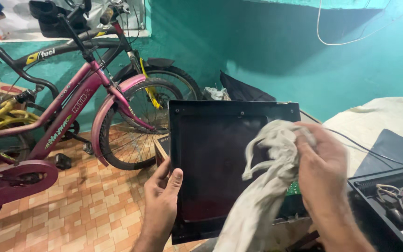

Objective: The person uses a screwdriver to unscrew the base of an induction cooktop and lifts off the glass top panel to open the housing. They then wipe the inside of the panel and the interior with a cloth, and finally hold the reassembled cooktop and turn it over.

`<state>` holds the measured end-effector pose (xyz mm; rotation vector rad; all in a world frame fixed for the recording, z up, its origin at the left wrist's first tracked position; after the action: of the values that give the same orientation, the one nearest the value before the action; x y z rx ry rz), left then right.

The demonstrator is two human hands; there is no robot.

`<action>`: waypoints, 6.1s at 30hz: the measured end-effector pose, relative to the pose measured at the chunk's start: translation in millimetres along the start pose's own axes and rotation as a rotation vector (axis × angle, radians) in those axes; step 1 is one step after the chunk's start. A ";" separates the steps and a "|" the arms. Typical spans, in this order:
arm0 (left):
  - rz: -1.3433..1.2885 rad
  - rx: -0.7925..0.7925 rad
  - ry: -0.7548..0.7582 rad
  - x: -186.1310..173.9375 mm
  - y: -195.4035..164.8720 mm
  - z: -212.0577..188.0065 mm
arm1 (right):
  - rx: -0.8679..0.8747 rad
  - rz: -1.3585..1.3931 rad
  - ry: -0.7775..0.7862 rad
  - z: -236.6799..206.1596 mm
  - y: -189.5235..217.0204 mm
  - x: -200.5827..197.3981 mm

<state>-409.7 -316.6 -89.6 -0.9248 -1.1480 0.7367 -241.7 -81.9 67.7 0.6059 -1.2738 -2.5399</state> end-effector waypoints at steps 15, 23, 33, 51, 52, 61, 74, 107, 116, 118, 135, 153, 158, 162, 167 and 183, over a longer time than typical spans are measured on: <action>-0.184 -0.016 0.184 25.0 18.8 -9.7 | -0.864 -0.437 0.456 -91.5 61.0 122.7; -0.187 0.026 0.149 26.2 -14.0 -0.9 | -0.657 -0.601 0.151 -27.9 10.1 76.3; -0.280 0.102 0.154 25.3 -32.0 11.6 | -0.394 -0.498 0.085 -83.0 19.3 88.1; -0.163 0.014 0.090 18.7 -11.3 4.7 | -0.520 -0.513 0.008 -42.1 32.2 81.6; -0.187 0.021 0.087 18.5 -11.1 4.9 | -0.489 -0.569 0.010 -44.0 26.7 80.6; -0.117 0.039 -0.026 -12.1 -5.2 9.4 | -0.015 -0.659 0.390 -71.9 -18.7 70.1; -0.021 0.044 -0.015 -21.8 -8.7 7.2 | 0.575 0.498 0.483 -25.3 -14.1 59.1; -0.100 0.058 0.046 3.1 -12.1 8.2 | -0.405 -0.278 1.114 -188.8 -66.1 153.1; -0.109 0.033 0.044 4.3 -9.4 7.4 | -0.161 -0.272 1.137 -158.5 -55.9 124.2; -0.095 0.025 0.046 4.1 -9.6 6.1 | -0.056 -0.285 1.041 -131.3 -40.4 102.5; -0.084 -0.017 0.042 4.4 -2.0 -1.7 | -0.052 -1.003 0.618 -71.1 -99.4 24.9; -0.093 0.027 0.058 1.6 -15.9 -1.0 | 0.422 -0.191 0.535 -73.3 -188.5 -0.6; -0.090 0.025 0.041 1.7 -15.2 0.6 | 0.234 -0.289 0.972 -54.7 -140.0 -25.5; -0.120 0.073 0.058 4.5 -16.7 -0.7 | 0.364 -0.139 0.741 -33.1 -108.7 -65.0; -0.118 0.048 0.004 -4.1 -8.5 1.4 | -0.339 -0.265 0.396 -7.2 -47.3 -114.5; -0.080 -0.066 -0.067 -10.8 16.1 -11.7 | 0.366 -0.596 0.228 -104.4 -205.5 -38.5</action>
<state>-401.7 -321.5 -110.2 -0.9092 -1.2670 0.6725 -164.3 -19.1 -143.7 1.5040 -1.6766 -2.5533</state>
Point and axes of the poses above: each hand's wrist, its own z-axis towards the middle knuckle, its own x-axis out of the palm, y = z × x, the point moved 9 cm from there along z, towards the middle knuckle, and after that the axes turned 6 degrees about -y, right-handed, at the moved point
